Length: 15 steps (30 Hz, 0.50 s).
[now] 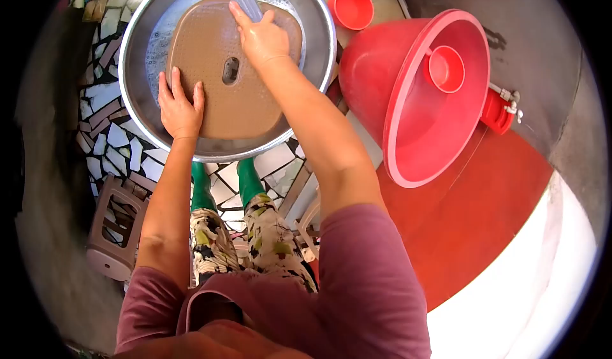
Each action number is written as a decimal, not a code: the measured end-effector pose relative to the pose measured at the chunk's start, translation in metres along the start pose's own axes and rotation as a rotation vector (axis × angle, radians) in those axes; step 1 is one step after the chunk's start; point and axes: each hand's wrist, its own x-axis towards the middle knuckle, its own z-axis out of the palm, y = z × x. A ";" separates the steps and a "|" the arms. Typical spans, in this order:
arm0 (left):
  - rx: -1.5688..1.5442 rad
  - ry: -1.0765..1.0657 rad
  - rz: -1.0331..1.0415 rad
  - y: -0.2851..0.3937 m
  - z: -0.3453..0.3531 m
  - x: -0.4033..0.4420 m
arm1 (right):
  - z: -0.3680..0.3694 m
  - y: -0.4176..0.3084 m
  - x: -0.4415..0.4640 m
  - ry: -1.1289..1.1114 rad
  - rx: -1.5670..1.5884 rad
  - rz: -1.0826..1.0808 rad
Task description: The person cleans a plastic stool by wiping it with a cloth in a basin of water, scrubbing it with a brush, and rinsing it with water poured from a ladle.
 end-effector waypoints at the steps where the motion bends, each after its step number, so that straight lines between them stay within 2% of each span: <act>1: -0.005 -0.006 0.001 0.001 -0.002 -0.001 | -0.006 -0.003 0.003 0.000 -0.026 -0.003; 5: -0.005 -0.005 -0.024 -0.003 -0.004 0.007 | -0.012 0.038 -0.105 -0.188 0.042 -0.049; 7: -0.007 -0.009 -0.004 -0.005 -0.004 0.002 | -0.006 0.041 -0.095 -0.193 -0.020 -0.091; 10: 0.030 -0.031 -0.039 -0.012 -0.004 0.006 | -0.002 -0.014 0.001 -0.098 -0.020 -0.139; 12: -0.005 -0.023 -0.014 -0.014 -0.003 0.005 | -0.001 -0.034 0.033 -0.016 -0.002 -0.198; 15: -0.004 -0.019 -0.012 -0.015 -0.002 0.006 | -0.005 0.021 -0.043 -0.108 -0.001 -0.219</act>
